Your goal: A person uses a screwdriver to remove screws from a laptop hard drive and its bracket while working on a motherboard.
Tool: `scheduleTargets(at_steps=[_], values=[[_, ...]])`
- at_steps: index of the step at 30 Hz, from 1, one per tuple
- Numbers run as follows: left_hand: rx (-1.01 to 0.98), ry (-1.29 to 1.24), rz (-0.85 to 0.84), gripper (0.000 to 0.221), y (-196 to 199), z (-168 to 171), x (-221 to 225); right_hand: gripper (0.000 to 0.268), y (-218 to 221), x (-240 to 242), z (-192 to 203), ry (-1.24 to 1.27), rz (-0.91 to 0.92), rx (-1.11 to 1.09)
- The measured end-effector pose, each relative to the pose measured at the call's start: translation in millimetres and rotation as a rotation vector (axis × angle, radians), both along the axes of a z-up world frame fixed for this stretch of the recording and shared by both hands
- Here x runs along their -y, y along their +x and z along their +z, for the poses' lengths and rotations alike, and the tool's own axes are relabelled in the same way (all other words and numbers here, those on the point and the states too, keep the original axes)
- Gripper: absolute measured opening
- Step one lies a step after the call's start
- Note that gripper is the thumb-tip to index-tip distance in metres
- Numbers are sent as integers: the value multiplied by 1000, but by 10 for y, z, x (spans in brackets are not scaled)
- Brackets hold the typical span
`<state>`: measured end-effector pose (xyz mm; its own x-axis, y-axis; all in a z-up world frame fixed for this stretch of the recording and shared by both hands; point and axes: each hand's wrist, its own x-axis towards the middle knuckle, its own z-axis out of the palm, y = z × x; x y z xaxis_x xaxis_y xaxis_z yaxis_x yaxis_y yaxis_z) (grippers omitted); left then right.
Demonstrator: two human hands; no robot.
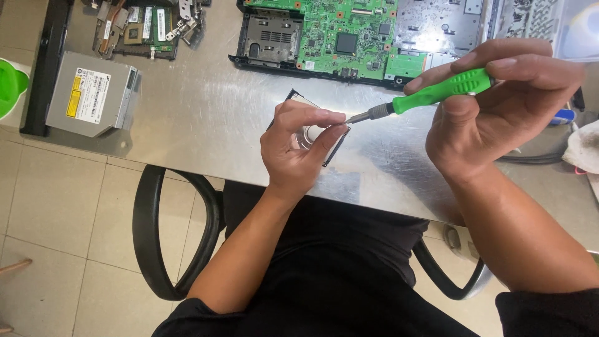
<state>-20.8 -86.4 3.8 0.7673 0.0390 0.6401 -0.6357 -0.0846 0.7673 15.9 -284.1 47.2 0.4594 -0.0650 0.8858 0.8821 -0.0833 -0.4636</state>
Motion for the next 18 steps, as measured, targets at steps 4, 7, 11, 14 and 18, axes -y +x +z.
scheduleTargets(at_steps=[4, 7, 11, 14, 18], values=[[4, 6, 13, 33, 7, -4, -6, 35, 16, 15, -25, 7, 2, 0], [-12, 15, 23, 35, 7, -8, -12, 34, 20, 19, -32, -28, -8, 2], [-23, 85, 86, 30, -1, -30, -27, 43, 21, -8, -59, -1, -13, -42], [-5, 194, 154, 28, -15, -64, -24, 47, -12, -38, -40, -24, -20, -62], [26, 274, 199, 30, -20, -97, -25, 46, -27, -39, -57, -65, 17, -72]])
